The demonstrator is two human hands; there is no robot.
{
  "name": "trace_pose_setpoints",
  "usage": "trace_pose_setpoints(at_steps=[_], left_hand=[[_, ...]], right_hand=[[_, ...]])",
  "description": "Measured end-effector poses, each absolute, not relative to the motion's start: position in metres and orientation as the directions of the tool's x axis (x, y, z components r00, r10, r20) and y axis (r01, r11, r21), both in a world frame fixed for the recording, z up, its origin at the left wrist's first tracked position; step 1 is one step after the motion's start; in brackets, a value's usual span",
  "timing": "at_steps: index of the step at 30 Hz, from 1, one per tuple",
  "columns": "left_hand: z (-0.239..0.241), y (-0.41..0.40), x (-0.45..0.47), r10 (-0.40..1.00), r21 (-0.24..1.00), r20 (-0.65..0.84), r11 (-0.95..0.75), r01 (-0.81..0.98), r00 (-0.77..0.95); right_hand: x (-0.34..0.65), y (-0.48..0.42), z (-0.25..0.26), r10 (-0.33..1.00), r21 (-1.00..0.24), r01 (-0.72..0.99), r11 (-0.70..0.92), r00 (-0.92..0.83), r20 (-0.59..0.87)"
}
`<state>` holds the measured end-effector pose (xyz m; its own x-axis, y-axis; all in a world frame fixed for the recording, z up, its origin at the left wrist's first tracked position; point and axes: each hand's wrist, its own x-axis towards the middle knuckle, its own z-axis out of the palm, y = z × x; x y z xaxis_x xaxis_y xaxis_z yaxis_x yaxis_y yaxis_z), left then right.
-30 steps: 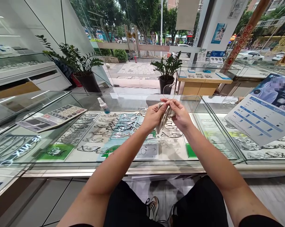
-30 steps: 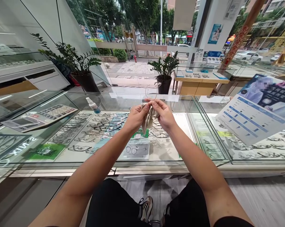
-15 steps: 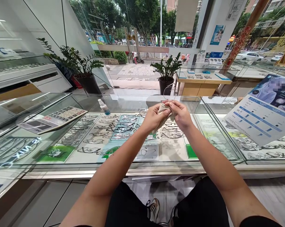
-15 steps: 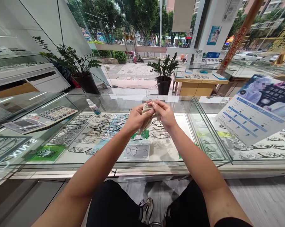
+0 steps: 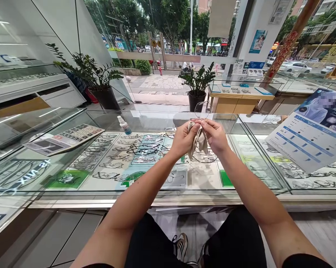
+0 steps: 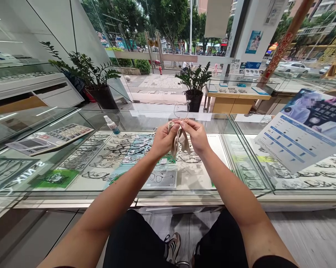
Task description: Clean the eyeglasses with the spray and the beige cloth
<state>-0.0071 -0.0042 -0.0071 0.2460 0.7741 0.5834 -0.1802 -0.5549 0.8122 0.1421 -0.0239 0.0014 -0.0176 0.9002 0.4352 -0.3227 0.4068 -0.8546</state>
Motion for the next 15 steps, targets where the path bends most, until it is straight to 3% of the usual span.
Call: trace_pose_setpoints(at_steps=[7, 15], left_hand=[[-0.0028, -0.0055, -0.0143, 0.726, 0.839, 0.53, -0.523, -0.149, 0.439], [-0.0046, -0.0023, -0.0071, 0.728, 0.754, 0.645, -0.656, -0.038, 0.233]], right_hand=[[0.1492, -0.0232, 0.0063, 0.915, -0.849, -0.349, 0.397, 0.075, 0.397], [0.145, -0.0245, 0.0062, 0.901, -0.841, -0.365, 0.4, -0.011, 0.434]])
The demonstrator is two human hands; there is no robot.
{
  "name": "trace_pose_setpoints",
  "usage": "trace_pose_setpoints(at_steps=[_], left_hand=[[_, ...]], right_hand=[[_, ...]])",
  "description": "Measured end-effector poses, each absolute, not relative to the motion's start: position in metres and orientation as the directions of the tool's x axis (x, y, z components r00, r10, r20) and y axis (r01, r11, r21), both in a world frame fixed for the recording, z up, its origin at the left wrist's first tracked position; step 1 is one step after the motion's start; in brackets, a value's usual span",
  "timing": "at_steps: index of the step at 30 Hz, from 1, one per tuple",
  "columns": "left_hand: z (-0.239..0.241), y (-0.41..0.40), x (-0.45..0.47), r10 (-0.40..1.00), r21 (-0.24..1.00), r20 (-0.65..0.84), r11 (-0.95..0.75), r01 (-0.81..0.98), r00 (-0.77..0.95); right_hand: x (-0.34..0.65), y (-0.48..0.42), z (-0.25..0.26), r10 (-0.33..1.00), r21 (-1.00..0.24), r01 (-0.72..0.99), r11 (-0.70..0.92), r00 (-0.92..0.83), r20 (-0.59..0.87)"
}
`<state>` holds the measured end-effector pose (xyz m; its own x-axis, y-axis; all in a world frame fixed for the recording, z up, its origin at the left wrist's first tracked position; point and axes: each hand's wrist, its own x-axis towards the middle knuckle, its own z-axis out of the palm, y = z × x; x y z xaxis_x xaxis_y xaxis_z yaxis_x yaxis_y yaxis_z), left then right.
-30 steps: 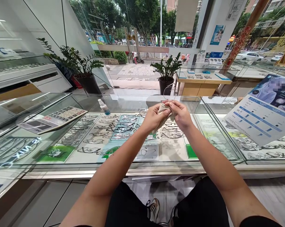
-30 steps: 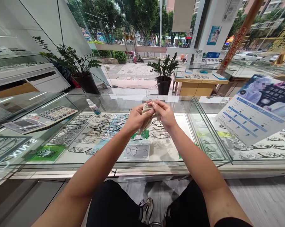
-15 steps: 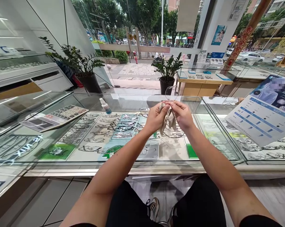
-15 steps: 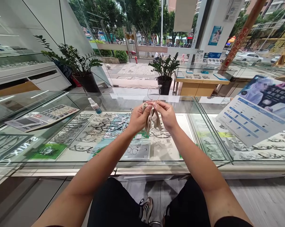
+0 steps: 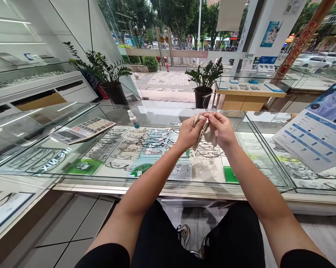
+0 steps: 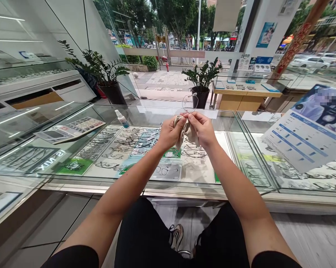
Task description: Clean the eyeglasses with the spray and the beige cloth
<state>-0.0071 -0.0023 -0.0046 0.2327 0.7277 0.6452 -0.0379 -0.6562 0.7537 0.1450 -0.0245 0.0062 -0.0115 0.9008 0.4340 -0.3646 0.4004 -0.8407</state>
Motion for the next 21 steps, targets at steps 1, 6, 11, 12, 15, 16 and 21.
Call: trace_pose_setpoints(at_steps=[1, 6, 11, 12, 15, 16, 21], left_hand=[[-0.003, -0.005, -0.008, 0.72, 0.741, 0.655, -0.672, -0.007, 0.23], [0.011, -0.028, -0.02, 0.667, 0.651, 0.723, -0.745, 0.146, 0.18], [0.024, -0.042, -0.05, 0.634, 0.617, 0.771, -0.765, 0.185, 0.054], [0.027, -0.041, -0.06, 0.619, 0.607, 0.785, -0.773, 0.185, 0.007], [0.036, -0.032, -0.098, 0.543, 0.551, 0.833, -0.795, 0.255, -0.108], [0.038, -0.029, -0.114, 0.527, 0.541, 0.839, -0.785, 0.303, -0.134], [0.033, -0.023, -0.203, 0.539, 0.524, 0.824, -0.611, 0.593, -0.174]], right_hand=[[0.145, -0.024, 0.007, 0.897, -0.835, -0.368, 0.408, -0.006, 0.441], [0.149, -0.027, 0.01, 0.859, -0.792, -0.369, 0.486, 0.035, 0.51], [0.158, -0.026, 0.014, 0.837, -0.755, -0.404, 0.516, 0.052, 0.545], [0.161, -0.024, 0.014, 0.836, -0.753, -0.404, 0.519, 0.057, 0.545], [0.173, -0.016, 0.013, 0.835, -0.772, -0.341, 0.536, 0.082, 0.544], [0.176, -0.013, 0.013, 0.835, -0.776, -0.324, 0.54, 0.093, 0.542], [0.183, -0.006, 0.011, 0.835, -0.769, -0.337, 0.544, 0.123, 0.537]])
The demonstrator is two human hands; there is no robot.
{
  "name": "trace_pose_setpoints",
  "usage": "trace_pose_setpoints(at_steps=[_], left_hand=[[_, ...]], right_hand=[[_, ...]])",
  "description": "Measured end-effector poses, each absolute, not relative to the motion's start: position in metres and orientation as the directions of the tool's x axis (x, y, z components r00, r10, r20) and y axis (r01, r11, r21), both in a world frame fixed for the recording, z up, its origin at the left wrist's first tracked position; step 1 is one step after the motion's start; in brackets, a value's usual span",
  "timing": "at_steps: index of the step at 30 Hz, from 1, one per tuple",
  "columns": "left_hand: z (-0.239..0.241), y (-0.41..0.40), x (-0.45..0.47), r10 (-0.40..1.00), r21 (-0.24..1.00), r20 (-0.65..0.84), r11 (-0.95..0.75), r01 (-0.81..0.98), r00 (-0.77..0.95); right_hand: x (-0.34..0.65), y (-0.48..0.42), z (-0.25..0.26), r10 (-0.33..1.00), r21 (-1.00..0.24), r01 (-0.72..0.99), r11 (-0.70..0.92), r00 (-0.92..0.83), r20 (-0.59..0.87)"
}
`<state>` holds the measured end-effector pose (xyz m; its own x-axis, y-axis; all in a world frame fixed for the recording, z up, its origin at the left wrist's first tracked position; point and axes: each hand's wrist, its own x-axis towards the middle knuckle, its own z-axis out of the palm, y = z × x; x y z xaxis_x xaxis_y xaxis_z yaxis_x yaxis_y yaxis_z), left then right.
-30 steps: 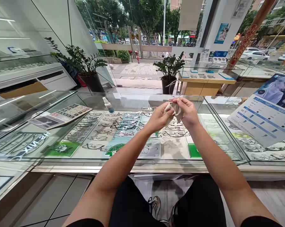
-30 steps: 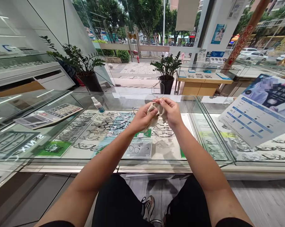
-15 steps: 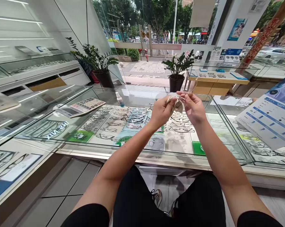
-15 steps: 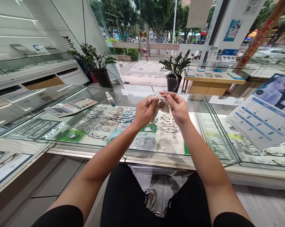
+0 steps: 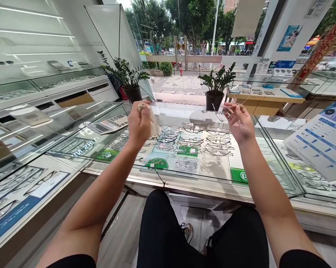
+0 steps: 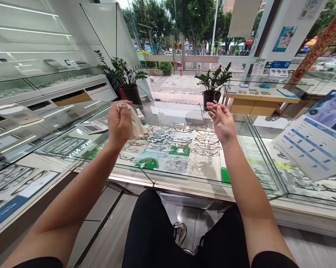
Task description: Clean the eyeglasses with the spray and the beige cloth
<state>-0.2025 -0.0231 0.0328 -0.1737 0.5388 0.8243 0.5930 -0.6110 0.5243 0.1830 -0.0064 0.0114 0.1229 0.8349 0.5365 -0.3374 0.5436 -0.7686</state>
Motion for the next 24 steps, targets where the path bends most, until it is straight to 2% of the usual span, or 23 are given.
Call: trace_pose_setpoints(at_steps=[2, 4, 8, 12, 14, 16, 20, 22, 24], left_hand=[[0.024, -0.024, -0.236, 0.565, 0.44, 0.815, -0.454, 0.775, -0.132], [0.012, -0.023, -0.263, 0.65, 0.355, 0.754, -0.284, 0.891, -0.094], [-0.02, -0.018, -0.299, 0.883, 0.238, 0.453, 0.01, 0.971, -0.12], [-0.053, -0.012, -0.317, 0.968, 0.166, 0.205, 0.113, 0.98, -0.146], [-0.061, -0.012, -0.323, 0.977, 0.177, 0.162, 0.107, 0.978, -0.136], [-0.06, -0.012, -0.324, 0.97, 0.189, 0.211, 0.078, 0.979, -0.118], [-0.029, -0.01, -0.303, 0.898, 0.187, 0.436, -0.027, 0.982, -0.058], [-0.004, -0.004, -0.28, 0.835, 0.161, 0.549, -0.136, 0.978, 0.025], [0.024, 0.004, -0.25, 0.752, 0.08, 0.63, -0.311, 0.947, 0.193]], right_hand=[[0.183, -0.006, 0.011, 0.836, -0.76, -0.365, 0.538, 0.117, 0.536], [0.182, -0.007, 0.012, 0.839, -0.752, -0.397, 0.527, 0.1, 0.535], [0.182, -0.01, 0.015, 0.846, -0.745, -0.439, 0.502, 0.072, 0.528], [0.182, -0.015, 0.017, 0.839, -0.753, -0.414, 0.512, 0.053, 0.541], [0.18, -0.015, 0.018, 0.835, -0.767, -0.377, 0.52, 0.036, 0.549], [0.177, -0.013, 0.019, 0.844, -0.802, -0.313, 0.509, -0.003, 0.537], [0.17, -0.002, 0.036, 0.861, -0.868, -0.103, 0.485, -0.118, 0.495], [0.169, 0.002, 0.054, 0.848, -0.861, -0.003, 0.509, -0.17, 0.502], [0.169, 0.003, 0.077, 0.82, -0.832, 0.061, 0.551, -0.224, 0.527]])
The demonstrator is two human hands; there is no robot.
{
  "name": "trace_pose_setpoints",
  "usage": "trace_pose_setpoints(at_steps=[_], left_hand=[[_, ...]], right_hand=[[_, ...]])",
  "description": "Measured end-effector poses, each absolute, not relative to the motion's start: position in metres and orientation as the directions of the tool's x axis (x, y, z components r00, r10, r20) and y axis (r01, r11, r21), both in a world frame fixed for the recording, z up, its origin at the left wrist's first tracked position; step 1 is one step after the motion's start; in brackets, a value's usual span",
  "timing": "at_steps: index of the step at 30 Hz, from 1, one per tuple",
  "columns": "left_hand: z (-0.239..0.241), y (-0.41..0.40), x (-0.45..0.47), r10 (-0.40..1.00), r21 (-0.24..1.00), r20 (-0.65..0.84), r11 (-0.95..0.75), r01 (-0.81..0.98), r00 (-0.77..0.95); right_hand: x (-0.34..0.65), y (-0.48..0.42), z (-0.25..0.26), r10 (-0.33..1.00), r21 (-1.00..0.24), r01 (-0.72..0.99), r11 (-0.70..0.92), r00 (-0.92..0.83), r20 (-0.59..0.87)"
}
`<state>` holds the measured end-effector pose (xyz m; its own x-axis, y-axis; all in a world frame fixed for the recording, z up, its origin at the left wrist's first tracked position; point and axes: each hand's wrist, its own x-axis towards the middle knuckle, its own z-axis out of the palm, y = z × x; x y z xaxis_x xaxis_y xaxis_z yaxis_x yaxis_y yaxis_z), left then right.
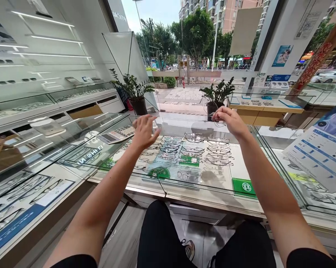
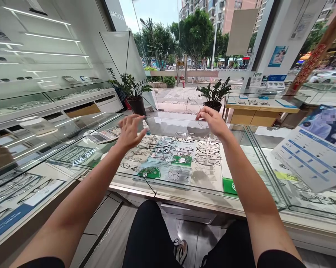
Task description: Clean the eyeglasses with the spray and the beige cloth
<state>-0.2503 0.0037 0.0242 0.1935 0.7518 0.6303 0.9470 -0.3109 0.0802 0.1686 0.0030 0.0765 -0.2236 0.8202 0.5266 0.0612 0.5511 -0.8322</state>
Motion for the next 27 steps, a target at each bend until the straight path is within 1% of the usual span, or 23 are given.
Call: trace_pose_setpoints(at_steps=[2, 3, 5, 7, 9, 11, 13, 16, 23, 27], left_hand=[[0.053, 0.011, -0.216, 0.597, -0.012, 0.722, -0.494, 0.869, 0.349], [0.067, 0.012, -0.198, 0.508, -0.046, 0.768, -0.562, 0.826, 0.389], [0.094, 0.011, -0.163, 0.365, -0.085, 0.833, -0.657, 0.749, 0.415], [0.118, 0.002, -0.132, 0.277, -0.114, 0.855, -0.724, 0.681, 0.438], [0.138, -0.011, -0.107, 0.221, -0.138, 0.855, -0.775, 0.617, 0.469], [0.151, -0.023, -0.089, 0.17, -0.154, 0.853, -0.82, 0.551, 0.493], [0.157, -0.03, -0.077, 0.153, -0.138, 0.855, -0.854, 0.502, 0.495], [0.154, -0.032, -0.068, 0.163, -0.115, 0.843, -0.876, 0.468, 0.512], [0.139, -0.018, -0.06, 0.204, -0.092, 0.821, -0.875, 0.476, 0.534], [0.14, -0.013, -0.064, 0.186, -0.119, 0.808, -0.878, 0.464, 0.559]], right_hand=[[0.169, -0.001, 0.098, 0.779, -0.779, 0.132, 0.613, -0.267, 0.567], [0.169, -0.006, 0.108, 0.772, -0.76, 0.178, 0.625, -0.28, 0.57], [0.169, -0.017, 0.123, 0.769, -0.724, 0.264, 0.638, -0.268, 0.58], [0.169, -0.03, 0.131, 0.763, -0.683, 0.342, 0.645, -0.237, 0.602], [0.171, -0.041, 0.135, 0.753, -0.631, 0.429, 0.646, -0.229, 0.616], [0.176, -0.05, 0.138, 0.741, -0.592, 0.472, 0.653, -0.234, 0.63], [0.182, -0.055, 0.14, 0.727, -0.565, 0.497, 0.659, -0.229, 0.647], [0.192, -0.062, 0.144, 0.732, -0.552, 0.536, 0.638, -0.203, 0.65], [0.191, -0.078, 0.149, 0.766, -0.561, 0.556, 0.613, -0.245, 0.595], [0.189, -0.081, 0.151, 0.794, -0.568, 0.582, 0.582, -0.256, 0.551]])
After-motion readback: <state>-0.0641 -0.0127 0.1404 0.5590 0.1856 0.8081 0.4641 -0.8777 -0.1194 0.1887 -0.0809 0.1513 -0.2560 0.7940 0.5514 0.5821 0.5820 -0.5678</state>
